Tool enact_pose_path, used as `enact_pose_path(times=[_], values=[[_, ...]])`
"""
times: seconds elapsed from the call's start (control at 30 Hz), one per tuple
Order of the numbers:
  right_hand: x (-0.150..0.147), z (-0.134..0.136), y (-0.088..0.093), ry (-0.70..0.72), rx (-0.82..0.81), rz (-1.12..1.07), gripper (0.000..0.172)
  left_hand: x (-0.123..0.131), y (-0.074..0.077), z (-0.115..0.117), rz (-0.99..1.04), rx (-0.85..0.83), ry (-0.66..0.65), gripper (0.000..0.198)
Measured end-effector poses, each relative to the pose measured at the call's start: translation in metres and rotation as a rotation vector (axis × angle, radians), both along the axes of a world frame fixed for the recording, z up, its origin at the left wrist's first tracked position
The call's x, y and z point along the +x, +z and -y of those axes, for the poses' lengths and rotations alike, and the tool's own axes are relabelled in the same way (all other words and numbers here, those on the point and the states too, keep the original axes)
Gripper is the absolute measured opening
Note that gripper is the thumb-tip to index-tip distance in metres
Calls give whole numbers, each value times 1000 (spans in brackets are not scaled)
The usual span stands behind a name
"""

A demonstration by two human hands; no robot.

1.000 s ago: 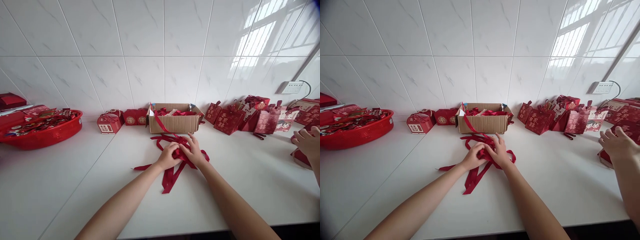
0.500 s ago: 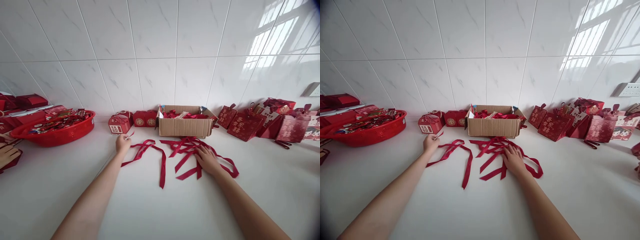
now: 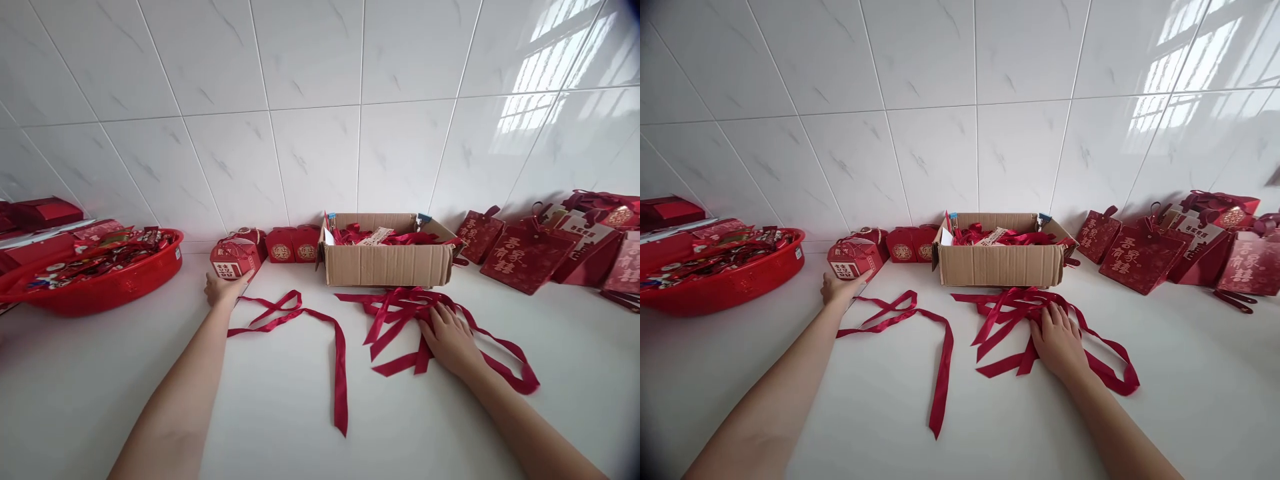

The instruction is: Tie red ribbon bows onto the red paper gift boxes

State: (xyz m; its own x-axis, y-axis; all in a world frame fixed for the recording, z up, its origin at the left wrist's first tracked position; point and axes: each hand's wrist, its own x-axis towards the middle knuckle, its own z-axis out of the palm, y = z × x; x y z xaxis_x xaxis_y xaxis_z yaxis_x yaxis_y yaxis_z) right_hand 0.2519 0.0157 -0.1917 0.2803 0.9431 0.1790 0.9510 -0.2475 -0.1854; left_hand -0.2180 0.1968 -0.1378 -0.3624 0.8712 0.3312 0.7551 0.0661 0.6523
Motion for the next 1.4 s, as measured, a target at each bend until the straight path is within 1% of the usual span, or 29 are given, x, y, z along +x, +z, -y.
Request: enact_pose_path(times=[0.03,0.1,0.13,0.2,0.3,0.37,0.4,0.47,0.5,0.53,0.57,0.6,0.67,0.73,0.8,0.87,0.93,0.97,1.0,1.03,1.07,1.13,1.23,1.3,1.4], values=[[0,-1,-1,-5,0,7,58,-2,0,-4,23,-9,66,104],[0,-2,-3,-13,14,23,57,-3,0,-12,88,-12,248,104],[1,-3,-5,-12,25,31,57,-3,0,-15,105,-5,295,103],[2,-4,-6,-11,41,42,56,-1,2,-16,124,35,361,99],[1,-4,-6,-13,31,47,56,3,9,-5,103,159,444,97],[0,-3,-4,-18,24,52,56,11,20,6,45,268,454,99],[-1,-3,-3,-21,27,55,56,17,26,12,19,322,429,100],[-3,-2,0,-25,37,56,55,34,37,23,21,437,316,94],[-4,-1,2,-24,41,52,55,45,42,28,86,456,242,86],[-4,-1,3,-19,43,43,55,57,45,33,126,458,200,76],[-5,0,4,-13,44,31,55,69,46,39,147,460,166,70],[-5,0,5,-10,46,15,55,82,46,46,160,462,133,68],[-5,1,7,-1,57,-30,55,105,44,65,165,449,33,68],[-5,1,9,9,80,-89,54,126,41,91,214,409,-161,69],[-5,3,12,18,101,-137,54,144,39,122,290,352,-348,65],[-4,5,14,27,113,-151,52,161,40,154,382,230,-596,61],[-3,7,16,36,136,-158,48,176,41,183,398,100,-834,54],[-3,8,17,36,155,-164,47,183,40,196,417,64,-958,53],[-2,10,19,33,176,-170,45,190,38,207,452,14,-1072,58],[-2,11,20,26,199,-179,45,196,36,216,488,-60,-1173,67],[-1,12,21,16,222,-189,44,201,33,224,511,-130,-1242,74],[0,14,22,2,261,-215,42,208,26,234,475,-242,-1306,85],[1,15,24,10,293,-264,29,208,20,238,325,-329,-1282,94],[0,16,25,23,310,-301,23,203,20,237,250,-352,-1263,94],[-1,17,27,24,353,-369,21,195,20,231,227,-362,-1258,88]])
